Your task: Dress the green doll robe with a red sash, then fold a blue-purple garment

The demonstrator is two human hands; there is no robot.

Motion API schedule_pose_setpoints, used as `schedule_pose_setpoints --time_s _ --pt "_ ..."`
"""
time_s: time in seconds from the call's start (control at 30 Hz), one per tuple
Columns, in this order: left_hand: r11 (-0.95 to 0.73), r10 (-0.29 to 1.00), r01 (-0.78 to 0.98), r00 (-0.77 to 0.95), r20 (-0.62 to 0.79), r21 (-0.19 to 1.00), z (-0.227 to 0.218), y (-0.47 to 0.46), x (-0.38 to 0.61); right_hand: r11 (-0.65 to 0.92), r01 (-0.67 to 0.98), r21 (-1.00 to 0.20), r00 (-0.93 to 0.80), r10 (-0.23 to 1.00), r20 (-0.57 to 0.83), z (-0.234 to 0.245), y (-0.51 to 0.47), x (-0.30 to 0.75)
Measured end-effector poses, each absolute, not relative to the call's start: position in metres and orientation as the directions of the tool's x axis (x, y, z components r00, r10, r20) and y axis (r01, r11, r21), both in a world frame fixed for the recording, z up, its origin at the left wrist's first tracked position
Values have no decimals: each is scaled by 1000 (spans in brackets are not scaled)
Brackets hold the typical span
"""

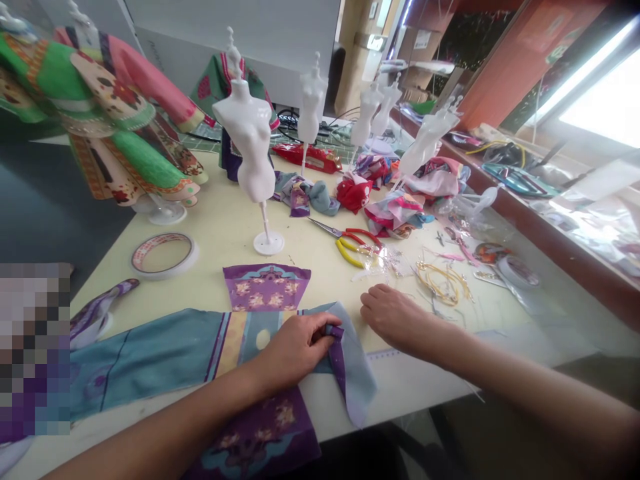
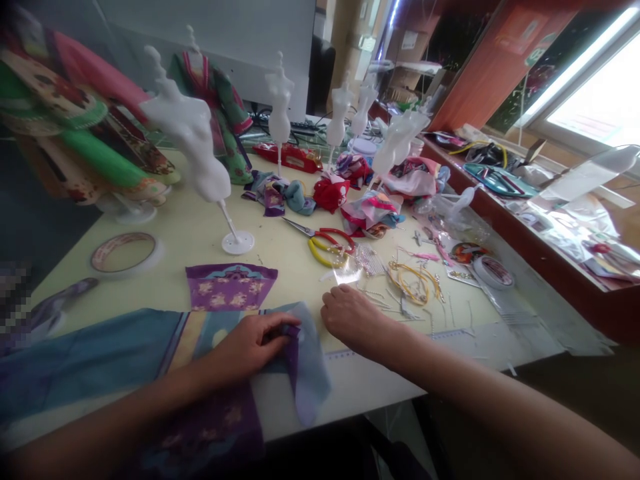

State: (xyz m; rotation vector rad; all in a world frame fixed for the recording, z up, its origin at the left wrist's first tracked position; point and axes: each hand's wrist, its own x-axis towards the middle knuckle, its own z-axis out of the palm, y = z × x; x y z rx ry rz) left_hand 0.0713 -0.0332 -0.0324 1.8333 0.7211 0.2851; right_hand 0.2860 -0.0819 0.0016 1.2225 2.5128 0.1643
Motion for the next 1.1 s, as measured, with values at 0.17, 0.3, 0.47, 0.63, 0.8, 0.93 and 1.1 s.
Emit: schedule_pose_setpoints --time_s 0.17,0.3,0.47,0.63,0.8,0.93,1.1 --pt "-223 600 330 788 -138 917 -33 -33 72 635 724 269 -574 771 -276 3 -80 283" --pt "-232 602 336 786 -136 913 -33 -33 71 627 731 268 -567 778 -272 -2 -78 286" --pt "-233 600 331 789 -133 915 -34 -33 71 617 746 250 -564 785 -257 -7 -78 292" --pt "-229 599 325 790 -130 918 -33 -33 71 595 772 224 -549 802 -236 -7 -81 295" --pt "-227 597 332 790 -138 916 -32 -33 71 580 792 192 -535 810 -238 -3 -81 293" --pt "-216 599 353 784 -162 910 -33 -33 71 582 791 190 -533 807 -254 -1 -78 290" --pt "-215 599 344 786 -155 914 -34 -33 71 589 789 172 -540 800 -261 -5 -76 292"
